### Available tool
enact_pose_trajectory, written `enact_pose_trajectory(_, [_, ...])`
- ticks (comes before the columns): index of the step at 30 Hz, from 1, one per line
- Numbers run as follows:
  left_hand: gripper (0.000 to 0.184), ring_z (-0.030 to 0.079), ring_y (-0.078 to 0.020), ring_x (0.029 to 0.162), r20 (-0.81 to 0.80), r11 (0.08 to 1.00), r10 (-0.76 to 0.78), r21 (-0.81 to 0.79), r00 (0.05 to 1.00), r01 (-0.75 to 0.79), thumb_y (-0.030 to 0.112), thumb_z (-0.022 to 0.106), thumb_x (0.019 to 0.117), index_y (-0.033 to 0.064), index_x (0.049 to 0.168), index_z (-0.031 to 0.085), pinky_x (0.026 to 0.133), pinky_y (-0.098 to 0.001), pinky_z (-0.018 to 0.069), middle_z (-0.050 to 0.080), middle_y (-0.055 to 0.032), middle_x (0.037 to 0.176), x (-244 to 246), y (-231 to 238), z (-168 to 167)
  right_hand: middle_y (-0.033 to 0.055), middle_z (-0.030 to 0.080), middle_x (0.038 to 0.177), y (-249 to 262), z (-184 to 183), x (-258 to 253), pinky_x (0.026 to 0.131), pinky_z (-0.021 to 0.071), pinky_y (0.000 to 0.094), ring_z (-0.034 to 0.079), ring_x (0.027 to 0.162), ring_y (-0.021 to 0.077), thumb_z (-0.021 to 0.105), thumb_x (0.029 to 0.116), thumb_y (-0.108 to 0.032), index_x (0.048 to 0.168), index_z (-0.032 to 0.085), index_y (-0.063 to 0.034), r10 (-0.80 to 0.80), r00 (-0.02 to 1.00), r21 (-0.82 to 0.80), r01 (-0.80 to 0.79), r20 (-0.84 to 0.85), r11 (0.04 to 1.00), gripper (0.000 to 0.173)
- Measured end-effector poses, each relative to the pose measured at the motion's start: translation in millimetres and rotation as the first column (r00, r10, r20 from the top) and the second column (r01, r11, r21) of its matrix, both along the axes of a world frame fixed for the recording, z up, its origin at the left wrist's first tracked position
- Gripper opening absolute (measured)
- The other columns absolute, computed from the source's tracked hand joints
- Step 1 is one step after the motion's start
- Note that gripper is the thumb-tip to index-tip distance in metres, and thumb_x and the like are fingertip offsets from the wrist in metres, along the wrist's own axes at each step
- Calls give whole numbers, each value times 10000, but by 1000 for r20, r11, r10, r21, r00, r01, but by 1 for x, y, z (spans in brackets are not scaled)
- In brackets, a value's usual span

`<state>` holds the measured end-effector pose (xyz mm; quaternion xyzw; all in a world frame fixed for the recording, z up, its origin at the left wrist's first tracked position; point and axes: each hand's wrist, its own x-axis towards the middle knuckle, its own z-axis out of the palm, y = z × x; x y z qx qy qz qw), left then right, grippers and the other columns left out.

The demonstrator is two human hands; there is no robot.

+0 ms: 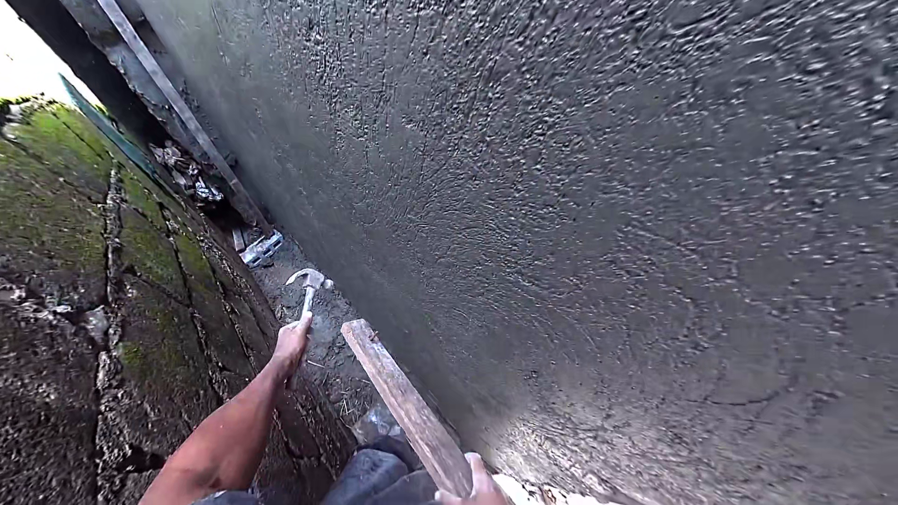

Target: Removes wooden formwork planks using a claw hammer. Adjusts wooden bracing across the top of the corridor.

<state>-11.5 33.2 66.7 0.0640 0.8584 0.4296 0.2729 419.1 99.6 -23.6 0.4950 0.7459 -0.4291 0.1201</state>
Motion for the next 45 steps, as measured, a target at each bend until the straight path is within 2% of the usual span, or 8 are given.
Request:
enact_pose_trajectory(3, [568,436,-153,439,-22,977,-125,-179,992,119,561,439,1069,52,921,645,440,-321,419,484,-47,584,12,5,7,173,732,1151,4,-11,-20,935,530,606,701,1077,372,811,716,-610,1529,429,-177,26,995,-23,-24,91,999,997])
enact_pose_trajectory(9, [660,662,-383,861,-76,739,-502,-556,861,381,624,428,1042,27,985,703,786,-613,521,671,-217,895,8,3,-6,149,701,1258,14,-21,-53,1009,503,582,662,1186,343,806,740,-567,1564,380,-191,67,984,-62,-57,163,996,1001])
enact_pose_trajectory(17, [607,681,-387,879,-297,825,-462,-489,835,283,599,330,1073,80,1097,643,775,-619,536,673,-195,898,43,21,-8,144,697,1273,14,-23,-66,1004,505,572,660,1193,337,796,742,-567,1578,361,-189,90,979,-59,-81,181,995,1015])
enact_pose_trajectory(21, [622,668,-378,1138,32,547,-567,-733,823,405,591,359,1065,79,1205,683,933,-626,522,695,-208,1182,40,0,-29,161,674,1310,16,1,-68,1027,495,584,641,1219,357,816,753,-518,1586,357,-178,86,986,-76,-76,140,994,1010])
enact_pose_trajectory(29, [584,658,-367,795,-384,894,-365,-398,848,205,593,341,1074,92,1028,637,718,-604,524,644,-166,816,29,8,-2,155,689,1281,20,-8,-81,1012,508,567,655,1200,340,808,747,-535,1577,368,-188,88,982,-71,-77,169,994,1001])
enact_pose_trajectory(35, [639,665,-368,1157,0,526,-600,-753,800,395,608,322,1065,97,1219,672,938,-616,522,696,-191,1192,35,-9,-26,154,671,1317,16,10,-82,1031,493,576,631,1240,353,804,753,-522,1570,376,-193,143,970,-67,-132,198,989,979])
enact_pose_trajectory(42, [604,688,-387,923,-298,792,-476,-554,828,256,588,322,1077,81,1083,650,811,-614,532,685,-193,921,27,-6,-7,155,679,1300,8,-17,-79,1025,499,575,636,1233,350,813,731,-528,1573,366,-192,152,967,-119,-130,205,984,1011])
enact_pose_trajectory(45, [585,696,-373,907,-287,749,-555,-581,781,318,588,313,1077,97,1140,624,800,-599,546,686,-177,908,36,-9,-13,143,682,1303,17,-6,-85,1027,494,570,637,1233,337,805,728,-529,1575,374,-199,138,967,-94,-120,212,988,1006])
